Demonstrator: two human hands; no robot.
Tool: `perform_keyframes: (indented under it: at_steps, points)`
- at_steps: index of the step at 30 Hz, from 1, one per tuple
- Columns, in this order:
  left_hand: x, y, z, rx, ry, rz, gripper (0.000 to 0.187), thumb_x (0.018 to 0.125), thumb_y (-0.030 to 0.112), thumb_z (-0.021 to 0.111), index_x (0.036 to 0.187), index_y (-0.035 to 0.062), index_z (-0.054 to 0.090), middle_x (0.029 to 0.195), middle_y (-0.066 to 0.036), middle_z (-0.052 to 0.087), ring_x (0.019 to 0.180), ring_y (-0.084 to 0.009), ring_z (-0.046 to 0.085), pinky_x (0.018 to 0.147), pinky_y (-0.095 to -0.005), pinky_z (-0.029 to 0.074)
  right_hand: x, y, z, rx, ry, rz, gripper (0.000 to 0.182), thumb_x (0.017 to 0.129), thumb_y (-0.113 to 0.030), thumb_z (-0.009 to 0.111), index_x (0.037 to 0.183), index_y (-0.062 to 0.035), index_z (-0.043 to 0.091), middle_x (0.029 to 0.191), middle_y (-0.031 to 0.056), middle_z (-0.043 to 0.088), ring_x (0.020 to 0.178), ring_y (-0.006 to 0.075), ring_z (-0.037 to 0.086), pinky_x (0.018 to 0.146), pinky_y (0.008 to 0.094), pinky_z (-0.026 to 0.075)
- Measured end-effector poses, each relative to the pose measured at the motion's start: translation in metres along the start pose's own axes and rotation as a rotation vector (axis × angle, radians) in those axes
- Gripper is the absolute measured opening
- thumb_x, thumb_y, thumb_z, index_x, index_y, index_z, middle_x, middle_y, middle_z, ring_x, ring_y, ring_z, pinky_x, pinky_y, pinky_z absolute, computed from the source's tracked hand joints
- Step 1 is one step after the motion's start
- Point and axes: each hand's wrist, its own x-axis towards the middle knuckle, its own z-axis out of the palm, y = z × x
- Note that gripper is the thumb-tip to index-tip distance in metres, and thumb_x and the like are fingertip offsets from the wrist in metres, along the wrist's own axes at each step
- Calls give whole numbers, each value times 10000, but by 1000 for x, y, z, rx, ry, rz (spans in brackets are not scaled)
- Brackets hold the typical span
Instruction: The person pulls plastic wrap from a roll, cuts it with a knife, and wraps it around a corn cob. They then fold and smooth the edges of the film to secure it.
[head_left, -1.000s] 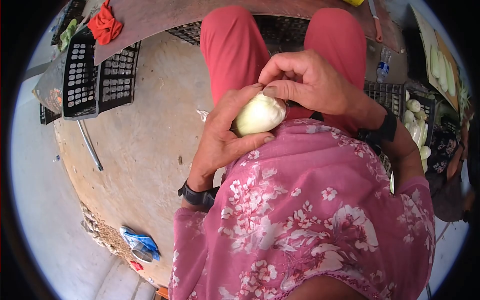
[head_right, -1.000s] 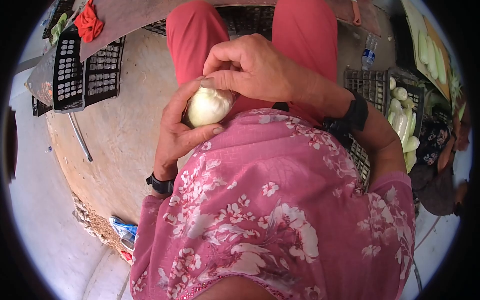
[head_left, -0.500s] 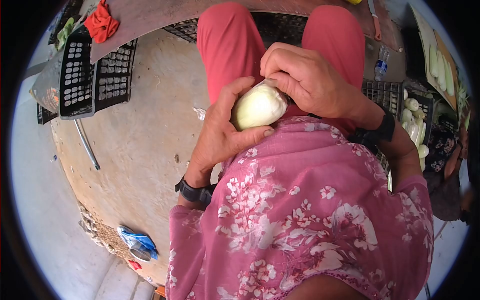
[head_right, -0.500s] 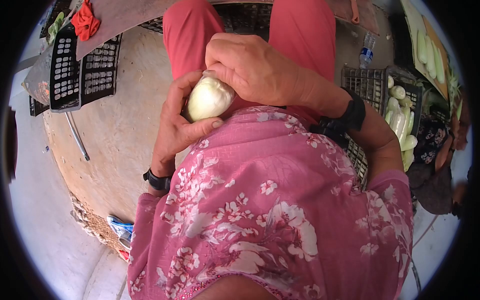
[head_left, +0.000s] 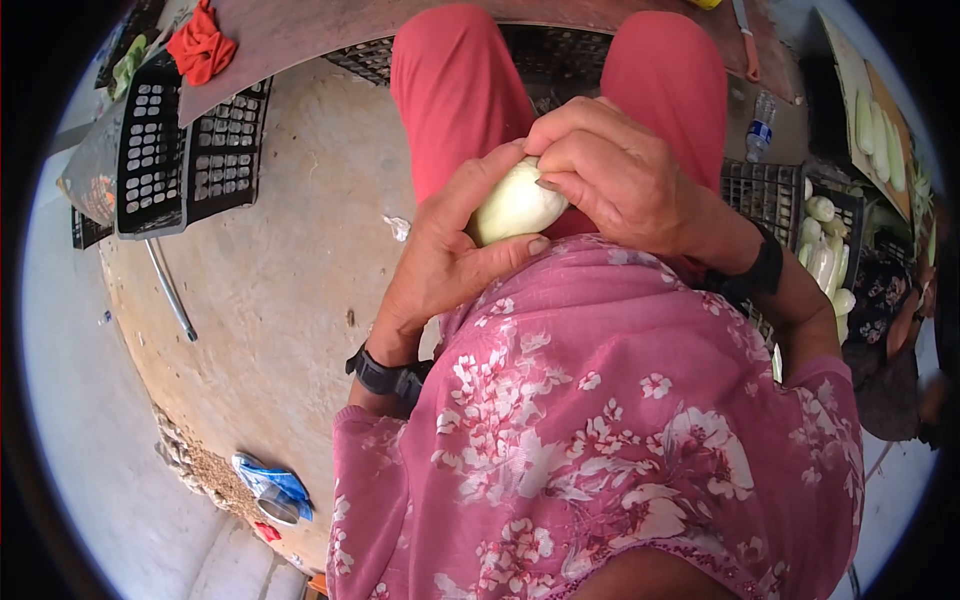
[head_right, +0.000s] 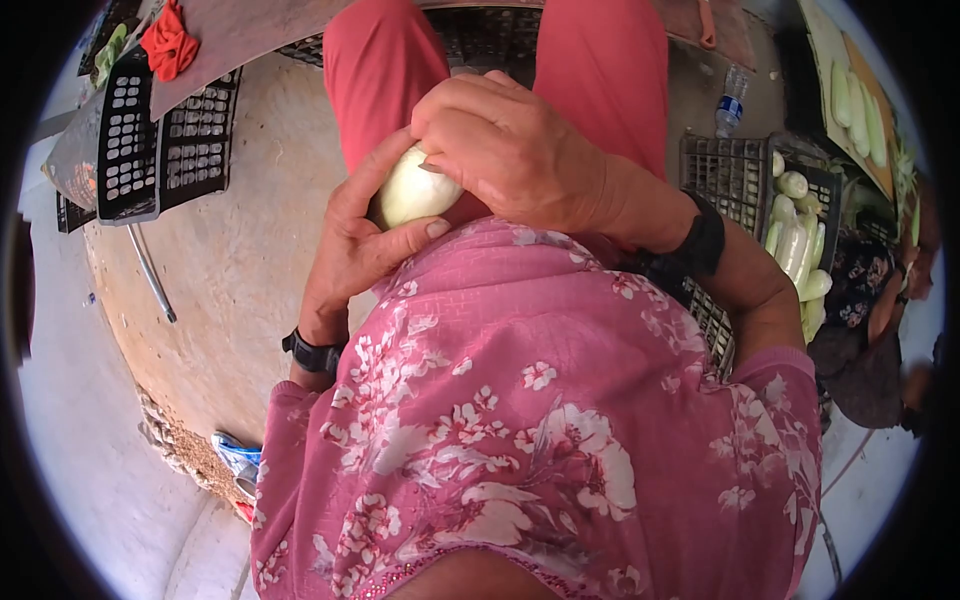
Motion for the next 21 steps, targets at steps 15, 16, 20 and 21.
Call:
perform_keyframes:
  at_steps: [15, 16, 20, 21]
  points:
    - [5, 18, -16, -205, 137, -36, 725, 771, 87, 804, 1407, 35, 459, 1267, -91, 598, 1182, -174, 559, 1023, -320, 426, 12, -2, -23, 247, 105, 154, 370, 768, -7, 779, 1106, -20, 628, 1001, 104, 656, 889, 266, 655, 856, 358, 532]
    - [5, 19, -17, -223, 151, -10, 733, 770, 92, 801, 1410, 37, 448, 1267, -93, 596, 1184, -176, 558, 1026, -325, 423, 15, -2, -25, 243, 90, 121, 388, 756, -10, 788, 1108, -27, 627, 1015, 100, 651, 909, 262, 649, 858, 357, 531]
    - [7, 23, -22, -281, 128, 56, 752, 765, 106, 779, 1417, 44, 409, 1280, -104, 588, 1201, -193, 550, 1042, -348, 408, 25, -3, -26, 281, 50, 63, 432, 710, -16, 815, 1098, -53, 628, 1066, 86, 626, 986, 249, 624, 862, 353, 523]
    - [7, 23, -22, -316, 125, 56, 753, 763, 103, 774, 1416, 45, 405, 1282, -108, 587, 1205, -197, 549, 1045, -351, 407, 27, -4, -25, 305, 44, 67, 436, 700, -17, 820, 1090, -58, 629, 1077, 82, 619, 1005, 246, 617, 861, 352, 521]
